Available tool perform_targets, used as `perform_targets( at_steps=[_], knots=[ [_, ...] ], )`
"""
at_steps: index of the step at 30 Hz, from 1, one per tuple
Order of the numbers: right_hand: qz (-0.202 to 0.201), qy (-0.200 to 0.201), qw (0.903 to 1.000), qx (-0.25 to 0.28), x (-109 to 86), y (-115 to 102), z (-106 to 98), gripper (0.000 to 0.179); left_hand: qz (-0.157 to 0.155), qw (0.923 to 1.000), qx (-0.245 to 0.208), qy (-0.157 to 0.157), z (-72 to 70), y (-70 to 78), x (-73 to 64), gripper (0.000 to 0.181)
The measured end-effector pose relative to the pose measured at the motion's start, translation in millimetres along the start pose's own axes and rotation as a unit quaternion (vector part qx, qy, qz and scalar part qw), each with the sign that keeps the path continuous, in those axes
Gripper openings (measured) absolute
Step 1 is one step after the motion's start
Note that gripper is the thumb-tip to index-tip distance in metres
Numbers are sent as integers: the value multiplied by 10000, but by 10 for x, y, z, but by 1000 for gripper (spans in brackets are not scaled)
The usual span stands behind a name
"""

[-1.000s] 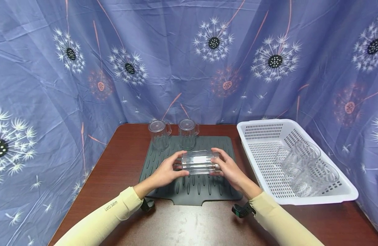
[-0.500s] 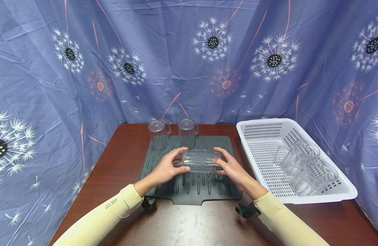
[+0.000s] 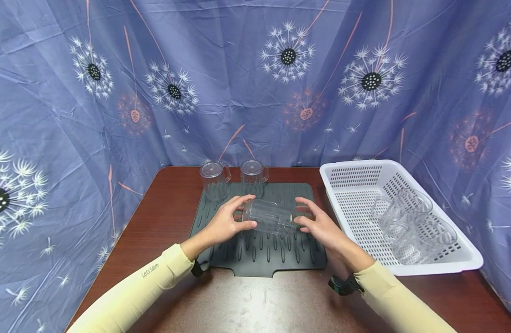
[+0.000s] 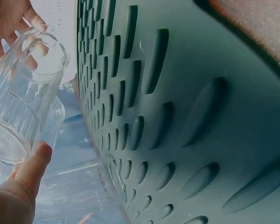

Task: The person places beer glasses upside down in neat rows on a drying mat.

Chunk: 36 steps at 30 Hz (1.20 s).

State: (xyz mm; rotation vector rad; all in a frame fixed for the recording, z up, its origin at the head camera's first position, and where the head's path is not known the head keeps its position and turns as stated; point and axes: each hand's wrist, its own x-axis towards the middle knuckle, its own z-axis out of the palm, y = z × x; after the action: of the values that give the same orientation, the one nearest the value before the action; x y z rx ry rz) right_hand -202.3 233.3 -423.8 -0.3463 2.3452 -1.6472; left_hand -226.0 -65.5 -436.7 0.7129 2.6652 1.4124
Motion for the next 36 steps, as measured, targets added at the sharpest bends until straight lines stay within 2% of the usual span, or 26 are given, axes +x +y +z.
perform_targets(
  at_steps=[4, 10, 18, 21, 28, 32, 36],
  knots=[
    [-242, 84, 9980, -570, -78, -50, -45, 62, 56, 9999, 106, 52, -17, 16, 31, 71],
    [-665, 306, 9877, -1384, -191, -170, -159, 61, 99, 9997, 170, 109, -35, 52, 68, 71],
    [-834, 627, 9725, -2081, -308, -256, -390, 61, 165, 9993, 305, 134, -32, 104, 139, 70],
    [-1013, 790, 9630, -2370, -342, -260, -464, 61, 197, 9988, 414, 177, -24, 118, 168, 71],
    [-1483, 1208, 9310, -3109, -414, -211, -652, 57, 260, 9969, 683, 291, -10, 135, 225, 70],
    [-1542, 1382, 9185, -3368, -481, -156, -806, 55, 318, 9959, 776, 330, -8, 169, 251, 70],
    [-1380, 1586, 9101, -3570, -551, -80, -989, 54, 317, 9953, 863, 308, -5, 197, 267, 70]
  ],
)
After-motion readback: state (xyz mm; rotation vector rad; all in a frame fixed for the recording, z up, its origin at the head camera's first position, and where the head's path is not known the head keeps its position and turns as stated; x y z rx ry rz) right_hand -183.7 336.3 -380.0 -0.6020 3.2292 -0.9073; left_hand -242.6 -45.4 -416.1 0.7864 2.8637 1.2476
